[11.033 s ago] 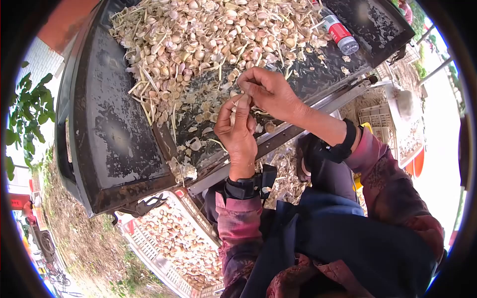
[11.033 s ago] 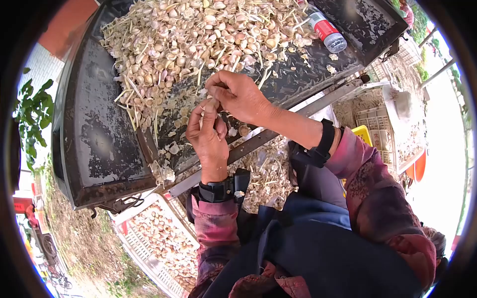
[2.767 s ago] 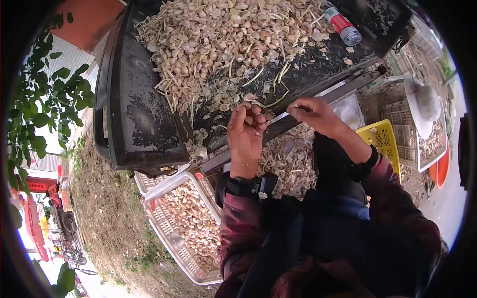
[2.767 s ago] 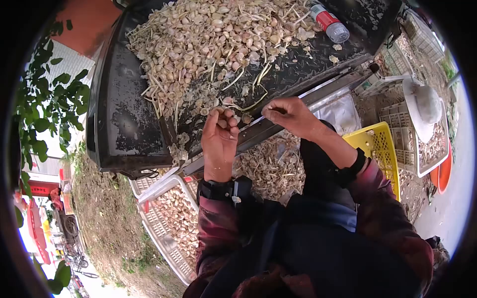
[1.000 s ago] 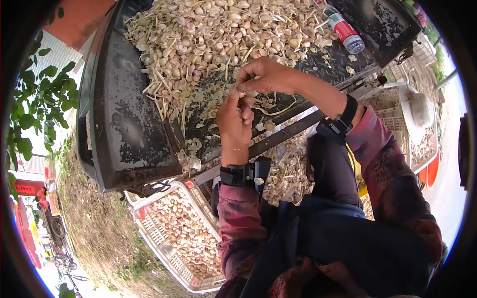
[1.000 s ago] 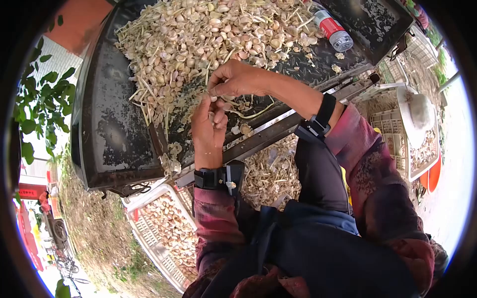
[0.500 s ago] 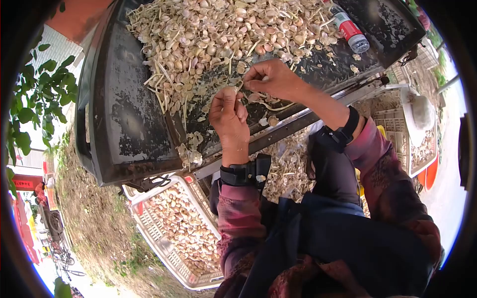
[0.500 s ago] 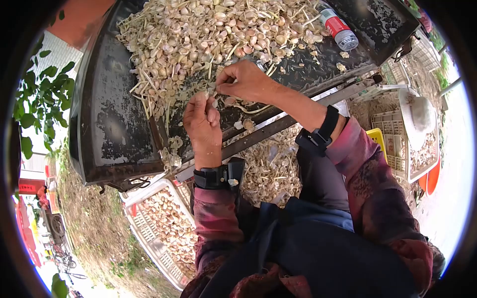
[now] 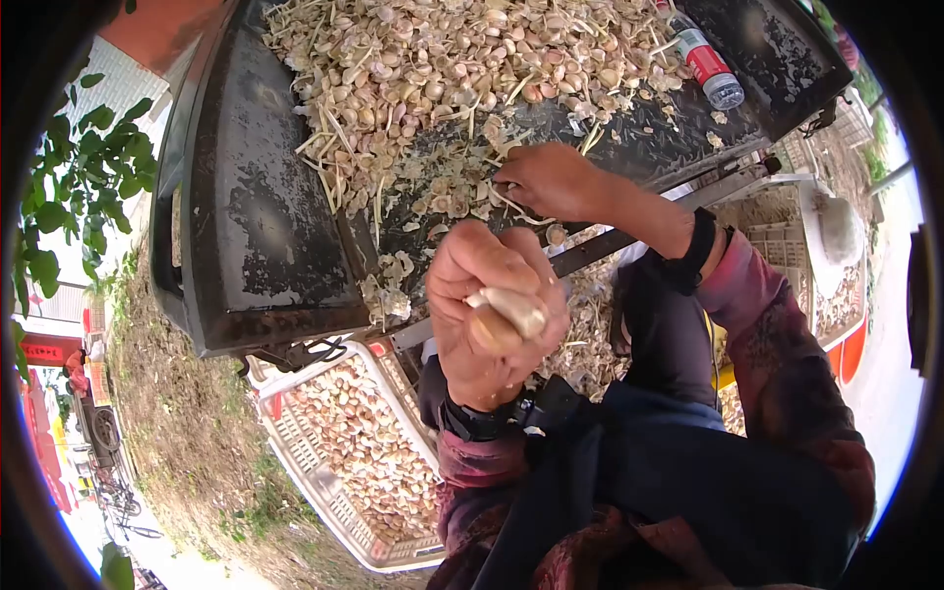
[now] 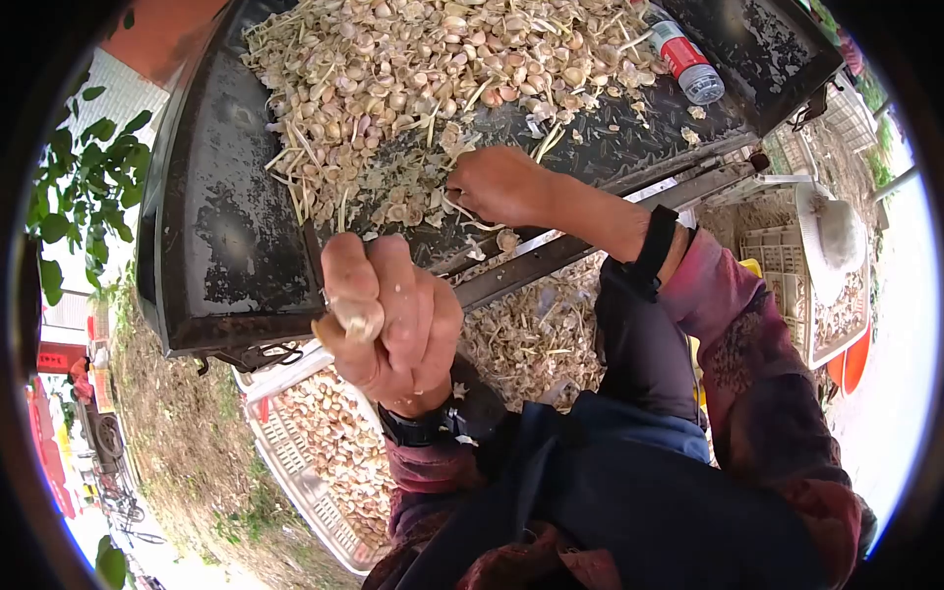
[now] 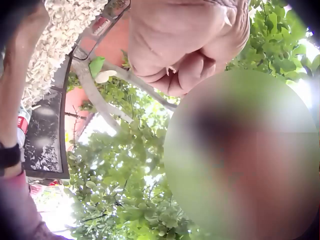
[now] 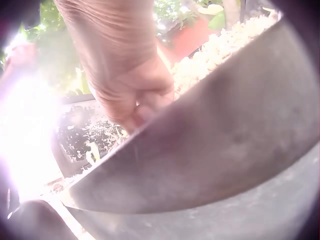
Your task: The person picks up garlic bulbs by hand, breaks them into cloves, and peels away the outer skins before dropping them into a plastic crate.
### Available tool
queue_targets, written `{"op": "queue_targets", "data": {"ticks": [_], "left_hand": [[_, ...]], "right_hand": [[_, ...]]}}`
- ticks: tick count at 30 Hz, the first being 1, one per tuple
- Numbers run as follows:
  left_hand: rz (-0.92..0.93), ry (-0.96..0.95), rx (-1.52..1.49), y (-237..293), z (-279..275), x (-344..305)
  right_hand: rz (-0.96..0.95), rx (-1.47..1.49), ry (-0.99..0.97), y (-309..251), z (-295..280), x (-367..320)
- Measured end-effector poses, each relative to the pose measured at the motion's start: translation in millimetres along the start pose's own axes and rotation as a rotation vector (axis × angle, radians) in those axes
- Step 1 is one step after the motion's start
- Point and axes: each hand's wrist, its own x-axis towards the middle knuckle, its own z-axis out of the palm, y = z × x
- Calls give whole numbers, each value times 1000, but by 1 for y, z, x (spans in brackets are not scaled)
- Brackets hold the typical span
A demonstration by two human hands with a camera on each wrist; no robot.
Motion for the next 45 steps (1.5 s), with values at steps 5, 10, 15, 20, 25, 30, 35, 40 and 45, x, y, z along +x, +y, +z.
{"op": "queue_targets", "data": {"ticks": [5, 10, 15, 20, 25, 30, 35, 40, 45], "left_hand": [[52, -428, -149, 2, 53, -10], [226, -433, -291, -13, 65, -16], [217, -344, -383, -14, 66, -19], [366, -378, -208, -17, 60, -18], [312, -339, -80, 2, 52, -16], [249, 329, 94, 5, -22, 8], [120, 522, 781, -12, -76, 10], [235, 455, 1077, -14, -75, 10], [491, 339, 1446, -19, -86, 14]], "right_hand": [[-19, 76, 16, -6, 1, 10], [-58, 108, -27, -11, 8, 20], [-55, 105, -19, -18, 13, 26], [-10, 99, -80, -14, 17, 32], [394, 981, -133, -13, 8, 32], [415, 1665, -178, -14, -15, 18], [412, 1776, -251, -25, -26, 5], [457, 1699, -228, -35, -30, 1], [476, 1722, -189, -34, -20, 2]]}}
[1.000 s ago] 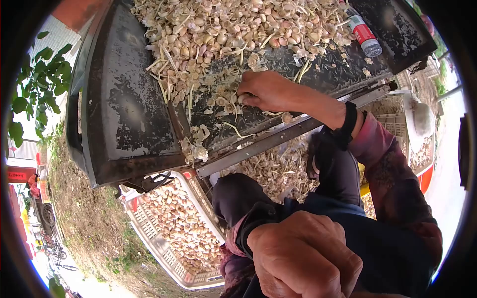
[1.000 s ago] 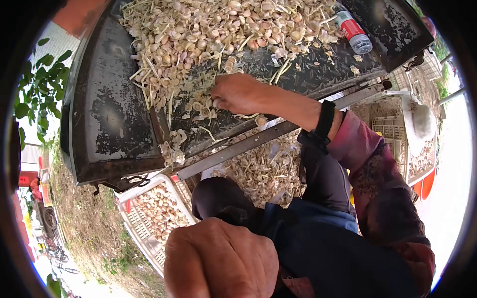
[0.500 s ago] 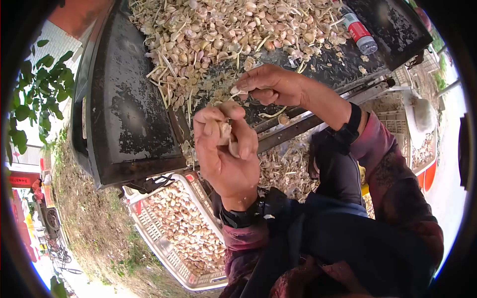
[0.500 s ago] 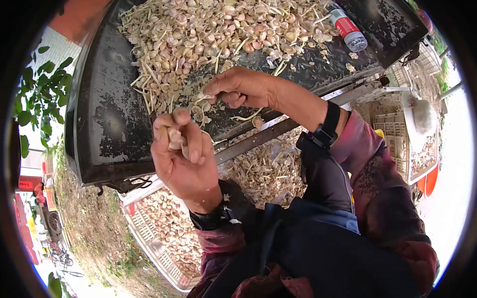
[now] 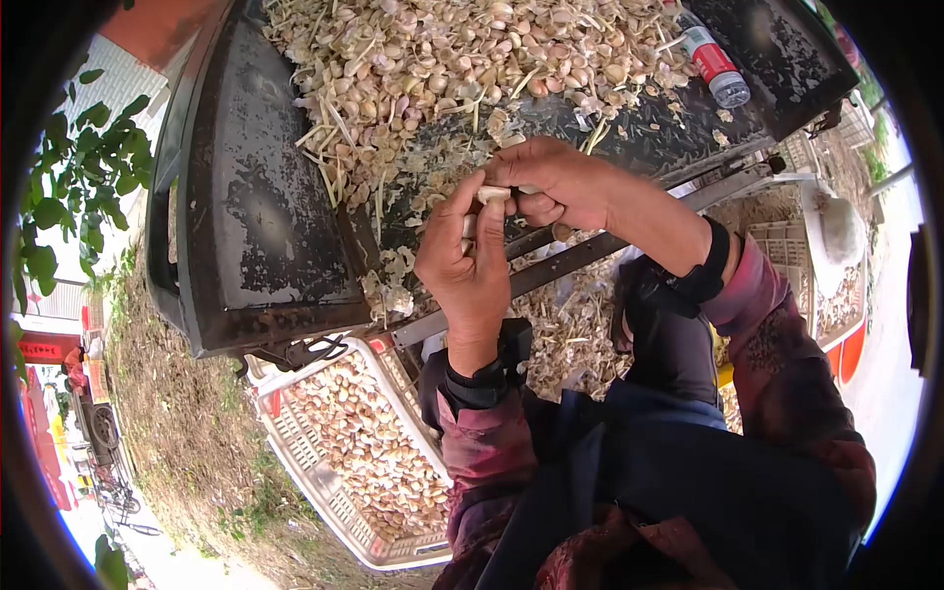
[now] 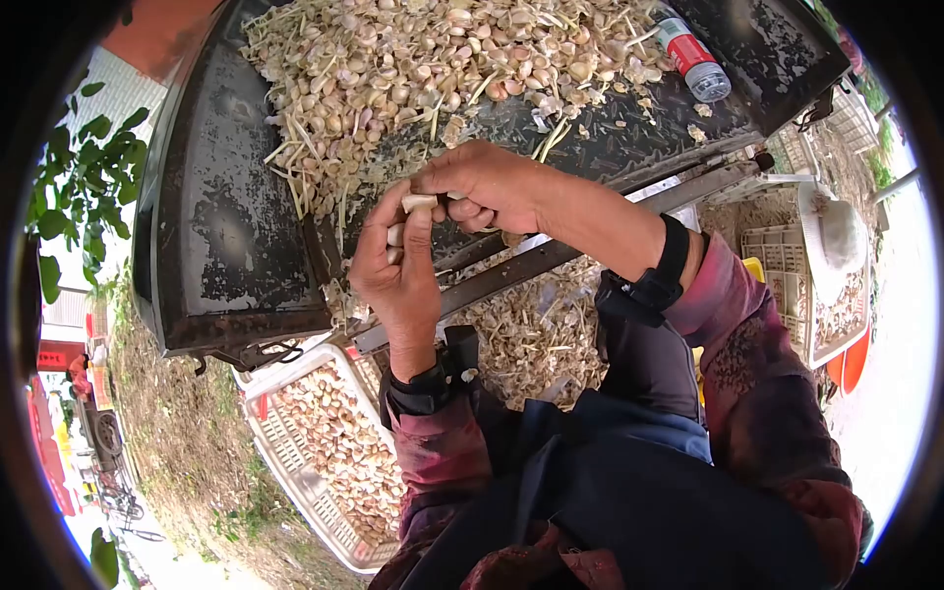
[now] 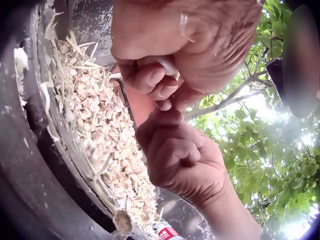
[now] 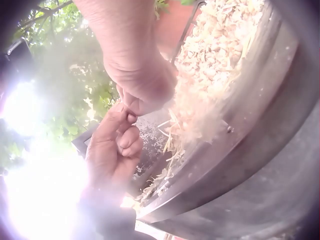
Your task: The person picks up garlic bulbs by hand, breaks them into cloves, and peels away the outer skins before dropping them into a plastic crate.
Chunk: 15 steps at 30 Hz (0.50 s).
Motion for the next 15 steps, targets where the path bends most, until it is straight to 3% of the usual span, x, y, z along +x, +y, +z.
{"op": "queue_targets", "data": {"ticks": [4, 6, 7, 9, 10, 12, 13, 15], "left_hand": [[-48, -22, 3, 2, -1, -3], [-264, 11, -168, 6, -1, -3], [-265, 13, -167, 8, -3, -2], [-499, 26, -643, 14, -10, 0], [-500, 27, -641, 22, -15, 1], [-466, 71, -1033, 45, -29, 0], [-355, -42, -1110, 56, -34, -3], [-227, -244, -1291, 83, -39, -6]], "right_hand": [[-1, 29, 93, 4, 6, -2], [-22, 52, 102, 5, 9, 0], [-20, 52, 100, 6, 10, 1], [-53, 25, 47, 6, 12, 3], [-52, 26, 46, 6, 12, 5], [-154, -304, 177, 1, 7, 11], [-150, -303, 178, 5, -3, 19], [-531, -992, 201, 20, -25, 38]]}}
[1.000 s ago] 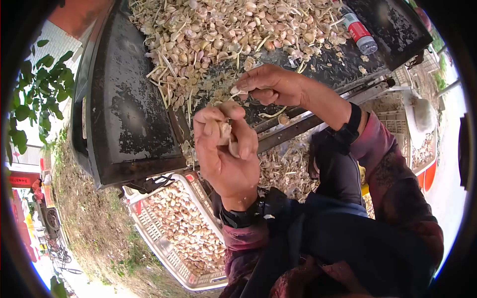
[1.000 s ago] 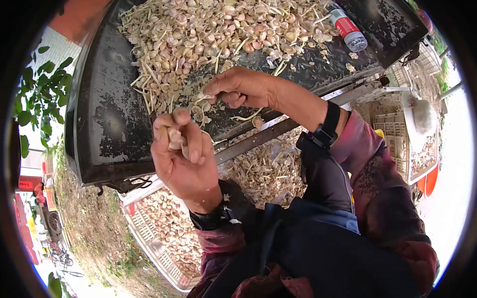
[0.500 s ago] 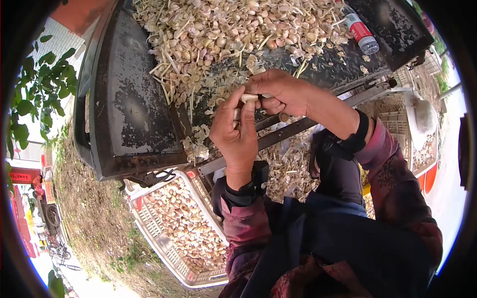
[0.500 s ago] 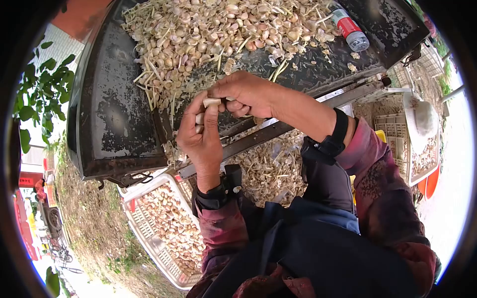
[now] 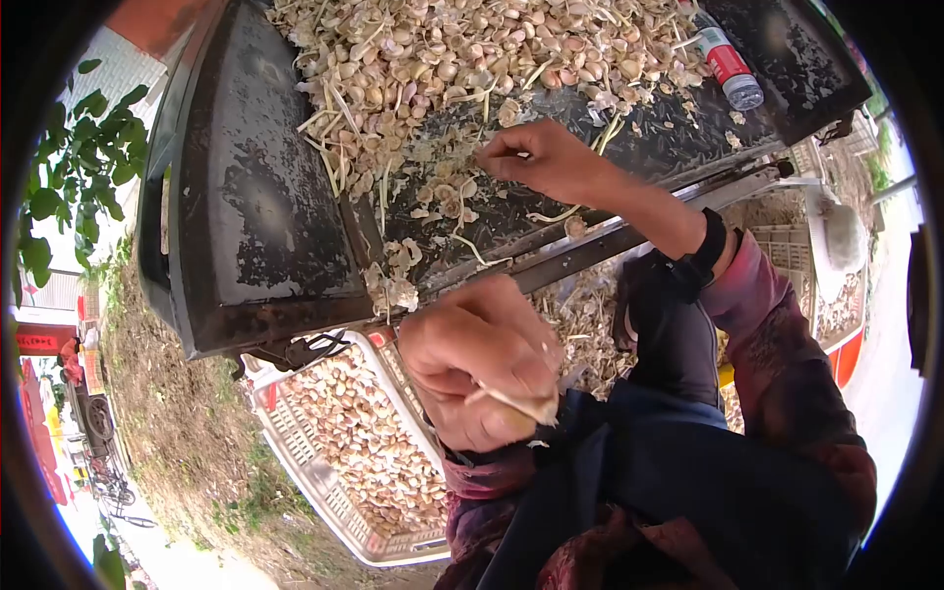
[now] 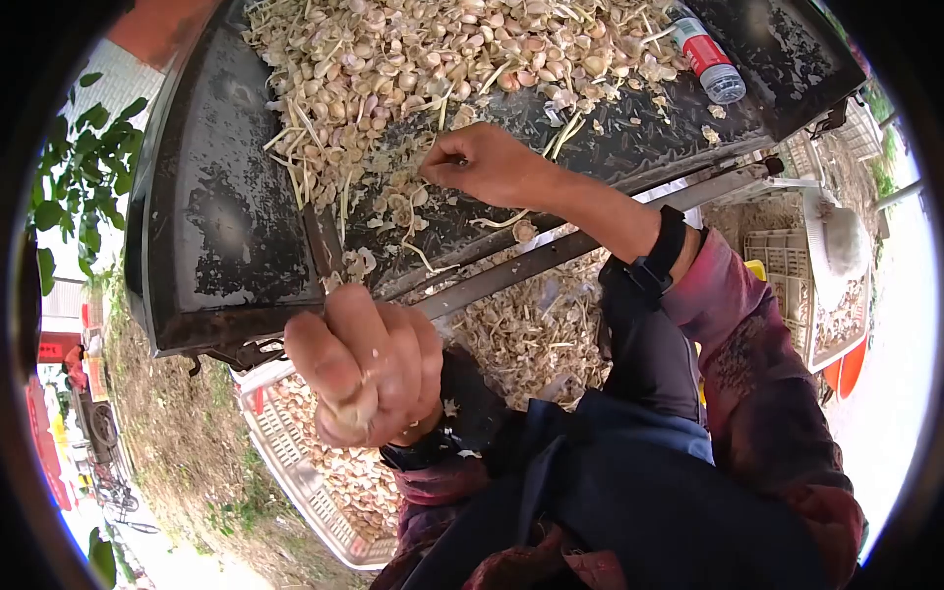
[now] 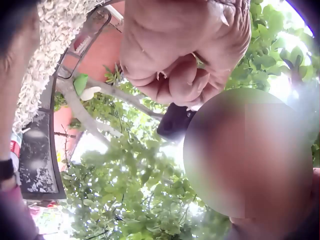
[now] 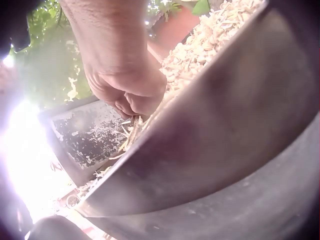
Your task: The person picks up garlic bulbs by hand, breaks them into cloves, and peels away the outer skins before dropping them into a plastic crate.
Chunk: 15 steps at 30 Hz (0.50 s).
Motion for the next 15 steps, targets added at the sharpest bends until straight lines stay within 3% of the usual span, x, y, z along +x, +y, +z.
{"op": "queue_targets", "data": {"ticks": [1, 2, 3, 4, 9, 12, 13, 15], "left_hand": [[-80, -41, 48, 10, 20, 2], [-105, -109, -14, 11, 30, 4], [-78, -286, -168, 7, 31, 6], [-95, -327, -213, 7, 36, 8], [89, -363, -288, -15, 43, 4], [95, -250, -423, -16, 61, -4], [-29, -118, -404, -4, 70, -8], [-39, -225, -315, -1, 57, -3]], "right_hand": [[121, -101, -55, -10, -1, 0], [122, -101, -61, -7, 2, 1], [-31, -238, -68, -5, 6, 2], [-185, -373, -73, -4, 9, 3], [-195, -562, -145, -5, 22, 12], [-160, -704, -193, -8, 29, 17], [-130, -804, -229, -9, 31, 17], [-241, -796, -172, 10, 35, 20]]}}
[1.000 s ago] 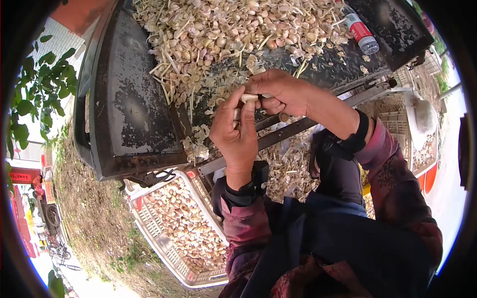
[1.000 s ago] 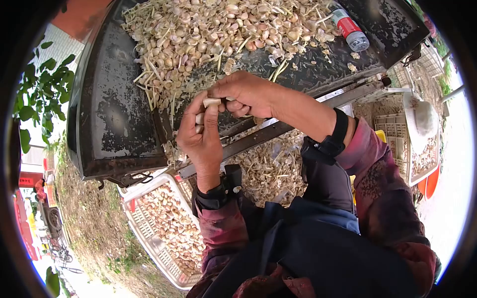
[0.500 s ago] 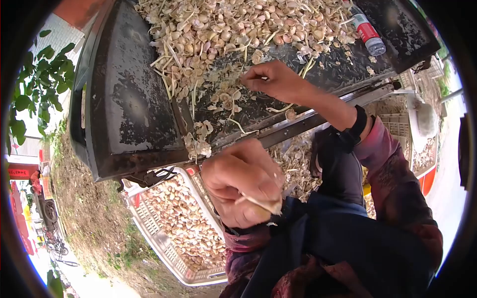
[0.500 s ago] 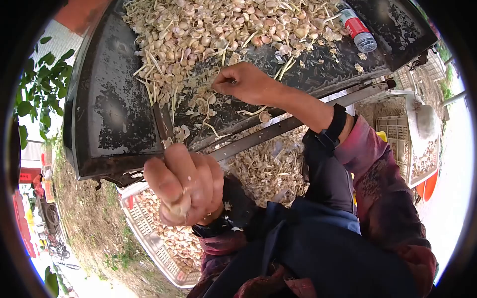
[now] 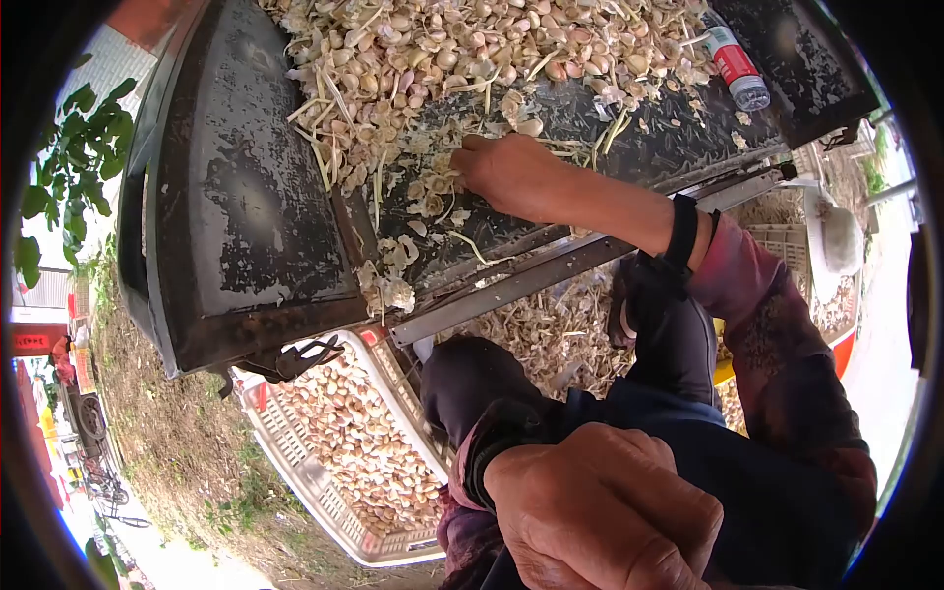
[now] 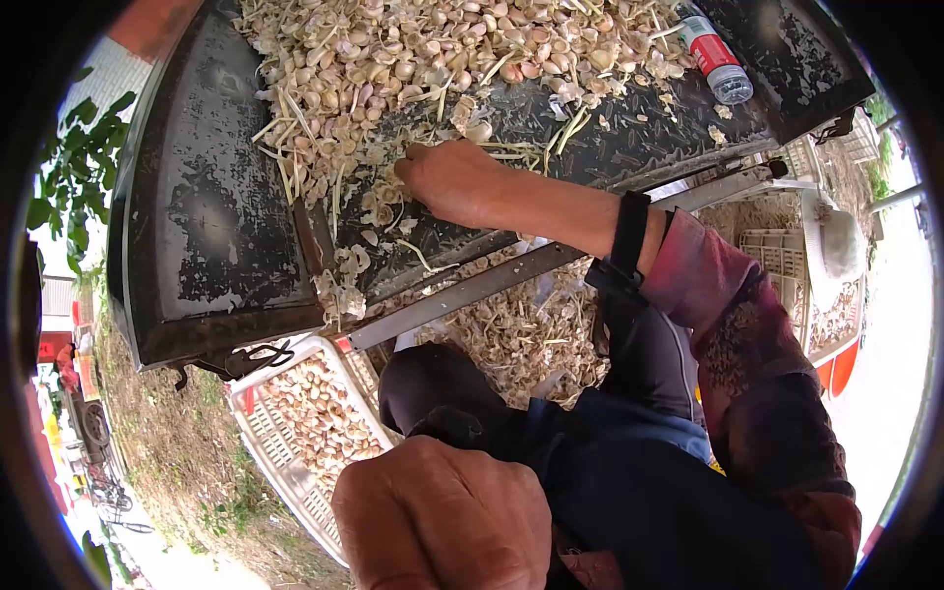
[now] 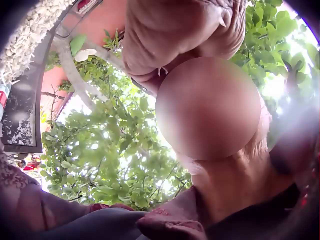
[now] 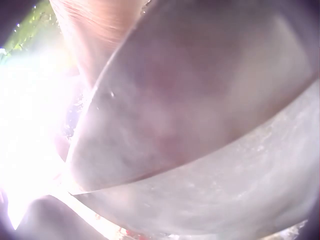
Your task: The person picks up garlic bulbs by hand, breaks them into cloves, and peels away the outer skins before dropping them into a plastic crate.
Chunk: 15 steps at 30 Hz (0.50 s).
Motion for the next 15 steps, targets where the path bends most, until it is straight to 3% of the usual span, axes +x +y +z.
{"op": "queue_targets", "data": {"ticks": [2, 4, 5, 7, 8, 11, 13, 15], "left_hand": [[-34, -101, 86, 0, -1, 2], [23, 117, 128, -3, 14, -1], [23, 112, 120, -7, 19, 0], [242, 278, 195, -17, 28, 4], [239, 272, 188, -20, 29, 5], [288, 244, 195, -24, 29, 6], [127, 58, 275, -16, 21, 0], [86, 96, 272, -13, 18, 2]], "right_hand": [[-77, -13, 90, 4, -2, -1], [220, 544, 8, -3, -22, -3], [225, 536, 10, -3, -26, -6], [486, 1448, -146, -2, -33, -11], [481, 1604, -101, -2, -33, -15], [562, 1843, -66, -5, -48, -25], [544, 1901, -52, -3, -48, -32], [534, 2029, -67, 0, -52, -40]]}}
